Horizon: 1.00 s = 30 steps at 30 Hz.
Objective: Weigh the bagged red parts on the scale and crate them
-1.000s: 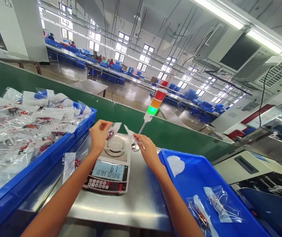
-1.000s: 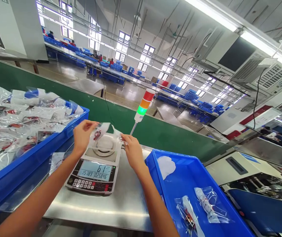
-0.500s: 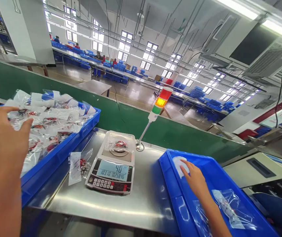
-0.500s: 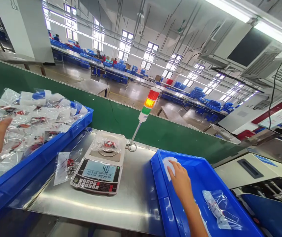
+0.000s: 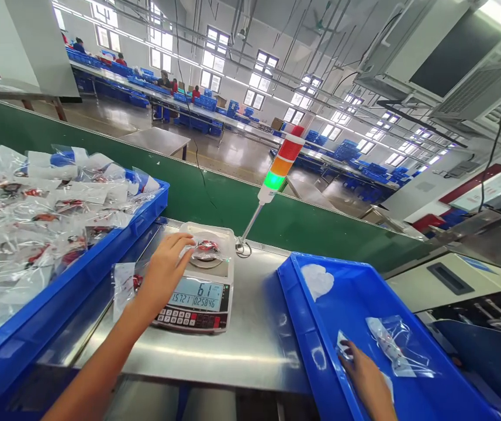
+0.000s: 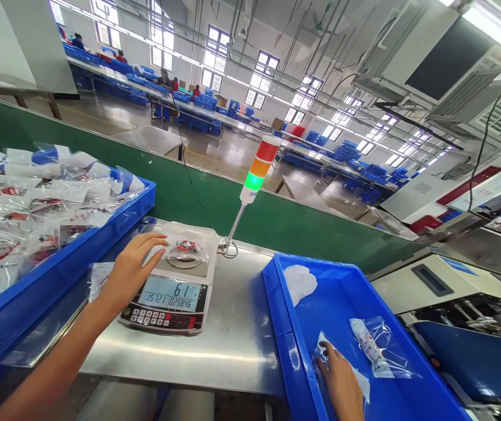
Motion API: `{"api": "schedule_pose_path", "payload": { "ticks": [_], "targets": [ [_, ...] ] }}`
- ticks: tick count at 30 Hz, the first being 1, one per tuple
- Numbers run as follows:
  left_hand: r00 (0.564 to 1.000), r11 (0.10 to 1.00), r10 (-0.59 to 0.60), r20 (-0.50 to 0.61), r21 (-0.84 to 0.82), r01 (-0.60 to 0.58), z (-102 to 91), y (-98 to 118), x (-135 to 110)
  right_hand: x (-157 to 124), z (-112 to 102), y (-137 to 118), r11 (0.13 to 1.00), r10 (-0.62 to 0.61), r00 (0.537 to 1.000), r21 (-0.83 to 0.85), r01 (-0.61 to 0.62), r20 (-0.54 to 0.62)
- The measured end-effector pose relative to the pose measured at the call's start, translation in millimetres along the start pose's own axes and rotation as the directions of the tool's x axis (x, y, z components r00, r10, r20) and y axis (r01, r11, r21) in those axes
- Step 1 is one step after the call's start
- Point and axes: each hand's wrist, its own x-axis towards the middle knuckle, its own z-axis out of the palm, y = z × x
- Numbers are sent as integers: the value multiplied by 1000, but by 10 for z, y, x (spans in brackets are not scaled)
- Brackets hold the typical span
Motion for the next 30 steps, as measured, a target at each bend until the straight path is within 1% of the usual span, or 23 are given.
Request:
{"api": "schedule_pose_path", "payload": {
  "ticks": [2, 4, 5, 7, 9, 10, 12, 13, 15, 17, 18, 19, 20, 21, 22, 23, 24, 25, 26, 27, 28, 29, 30],
  "targets": [
    [999, 999, 38, 19, -11, -37, 23, 44, -27, 57, -56, 63, 995, 100, 994, 18, -100, -40],
    [998, 998, 61, 27, -4, -61, 25, 51, -37, 76, -50, 121, 984, 164, 986, 74, -163, -8],
    [997, 997, 72, 36, 4, -72, 32, 45, -35, 68, -31, 141, 980, 163, 986, 116, -164, 19],
    [992, 995, 101, 69, 17, -103, 76, 29, -19, 28, -1, 155, 970, 122, 990, 205, -134, 71],
    [982, 988, 148, 120, 28, -153, 166, 18, 5, -22, -34, 132, 955, 102, 989, 266, -127, 105],
    [973, 982, 175, 152, 39, -182, 225, 17, 17, -44, -91, 103, 947, 122, 985, 282, -151, 121],
    [949, 967, 223, 223, 75, -244, 359, 19, 38, -73, -293, 5, 929, 203, 972, 292, -229, 118],
    [937, 957, 239, 256, 101, -272, 428, 20, 48, -83, -432, -70, 918, 252, 964, 295, -266, 87],
    [916, 936, 257, 308, 157, -315, 558, 18, 74, -97, -746, -288, 898, 327, 945, 319, -304, -21],
    [908, 925, 267, 323, 177, -335, 662, 13, 121, -104, -1044, -611, 872, 343, 930, 415, -261, -136],
    [912, 930, 267, 310, 166, -329, 698, 13, 157, -101, -1166, -815, 846, 326, 929, 492, -204, -176],
    [919, 937, 265, 291, 148, -317, 720, 16, 201, -91, -1261, -1046, 809, 285, 938, 575, -124, -198],
    [935, 949, 252, 250, 127, -290, 726, 23, 253, -70, -1329, -1300, 760, 211, 954, 649, -24, -212],
    [959, 965, 220, 177, 103, -240, 713, 33, 310, -36, -1370, -1574, 704, 108, 969, 705, 85, -224],
    [984, 983, 164, 72, 74, -169, 679, 43, 370, 11, -1388, -1863, 646, -19, 971, 738, 195, -240],
    [995, 996, 86, -53, 34, -84, 620, 51, 430, 69, -1386, -2161, 592, -157, 953, 747, 302, -260],
    [983, 1000, -10, -183, -29, 5, 537, 52, 486, 134, -1370, -2464, 546, -291, 914, 735, 402, -284],
    [947, 989, -120, -298, -121, 87, 426, 45, 535, 201, -1343, -2765, 507, -404, 860, 707, 493, -310],
    [894, 964, -225, -387, -224, 145, 290, 25, 575, 264, -1308, -3057, 481, -499, 803, 666, 570, -327],
    [841, 932, -306, -447, -320, 169, 129, -6, 603, 316, -1268, -3334, 469, -580, 747, 617, 632, -325],
    [787, 903, -361, -500, -398, 161, -51, -46, 616, 353, -1225, -3587, 471, -646, 700, 562, 680, -305],
    [741, 891, -380, -554, -435, 132, -244, -90, 616, 372, -1178, -3806, 483, -696, 663, 504, 716, -276],
    [707, 899, -364, -607, -426, 97, -436, -133, 603, 377, -1131, -3984, 498, -731, 638, 449, 742, -244]
  ]
}}
